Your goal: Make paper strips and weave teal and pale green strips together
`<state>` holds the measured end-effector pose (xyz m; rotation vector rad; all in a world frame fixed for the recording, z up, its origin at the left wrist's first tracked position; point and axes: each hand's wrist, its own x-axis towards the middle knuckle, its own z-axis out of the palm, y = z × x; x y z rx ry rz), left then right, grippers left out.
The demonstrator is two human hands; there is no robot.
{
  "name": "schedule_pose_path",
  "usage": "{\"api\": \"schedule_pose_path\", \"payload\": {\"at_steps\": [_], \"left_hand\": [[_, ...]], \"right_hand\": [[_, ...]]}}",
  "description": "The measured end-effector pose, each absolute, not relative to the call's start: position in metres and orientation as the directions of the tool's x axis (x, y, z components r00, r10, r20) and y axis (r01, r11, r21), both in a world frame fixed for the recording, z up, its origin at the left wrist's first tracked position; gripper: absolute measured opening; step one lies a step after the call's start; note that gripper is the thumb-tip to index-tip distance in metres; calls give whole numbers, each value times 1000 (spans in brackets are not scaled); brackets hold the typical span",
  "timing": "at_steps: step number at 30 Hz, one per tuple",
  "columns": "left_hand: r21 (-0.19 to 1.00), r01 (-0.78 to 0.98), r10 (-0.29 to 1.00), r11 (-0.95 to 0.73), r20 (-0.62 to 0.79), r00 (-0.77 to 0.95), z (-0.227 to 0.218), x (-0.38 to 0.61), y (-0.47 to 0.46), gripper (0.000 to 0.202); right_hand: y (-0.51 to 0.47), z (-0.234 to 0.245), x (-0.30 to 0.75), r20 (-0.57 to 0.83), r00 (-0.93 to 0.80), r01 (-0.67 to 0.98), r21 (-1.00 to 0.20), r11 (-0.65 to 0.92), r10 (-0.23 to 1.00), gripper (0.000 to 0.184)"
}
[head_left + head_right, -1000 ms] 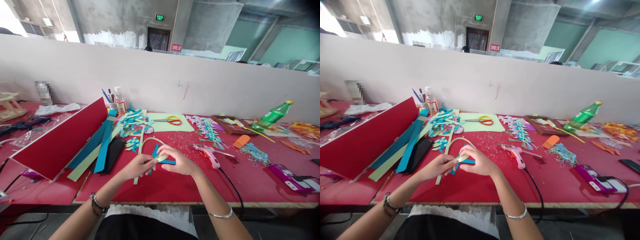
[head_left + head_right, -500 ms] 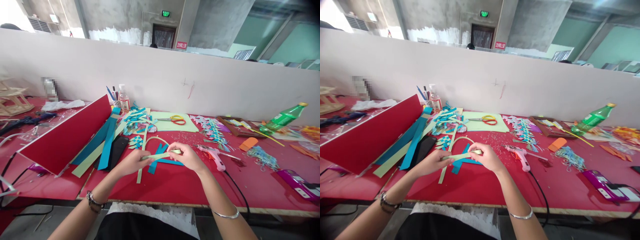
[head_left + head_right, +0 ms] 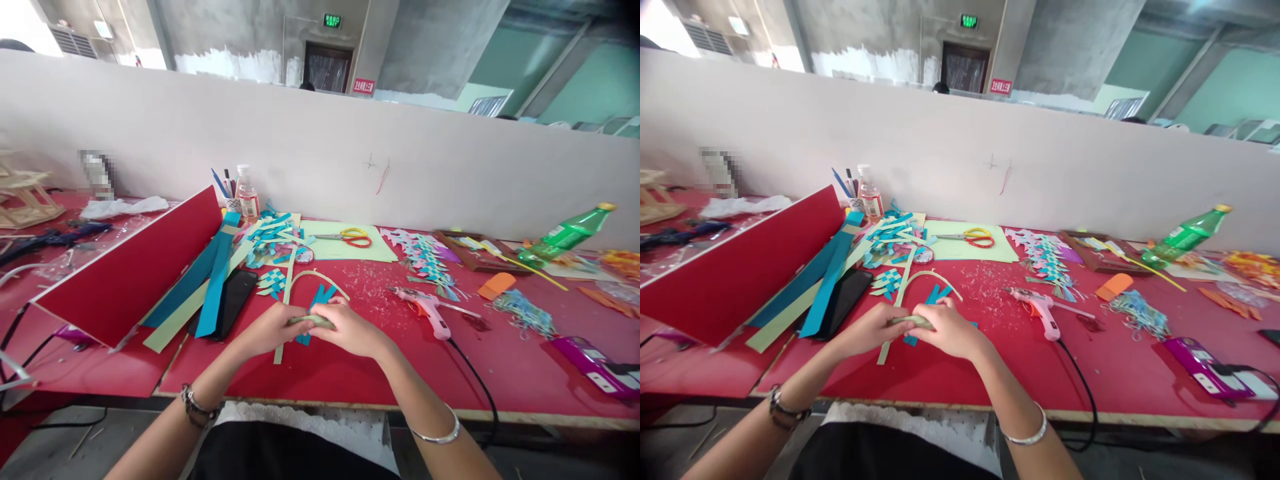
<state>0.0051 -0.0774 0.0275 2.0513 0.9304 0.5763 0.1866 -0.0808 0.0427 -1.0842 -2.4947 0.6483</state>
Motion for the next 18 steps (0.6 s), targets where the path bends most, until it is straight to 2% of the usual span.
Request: {"api": "schedule_pose_path", "payload": {"at_steps": [3,8,14,18], "left_hand": [[859,412,812,-304,8,583,25,1,-79,31],[858,414,879,-304,86,469,22,-2,-81,28],[888,374,898,-267,89,430,23,-5,-84,25],[882,349,912,-318,183,367,19,-8,-86,22]], "right_hand": [[-80,38,188,60,-643,558,-646,521,763,24],[-82,36,189,49,-623,476,-769,428,781,25],[-82,30,188,100,-521,492,-776,394,847,32],[-84,24,188,104,-487,491,-789,370,867,32]]}}
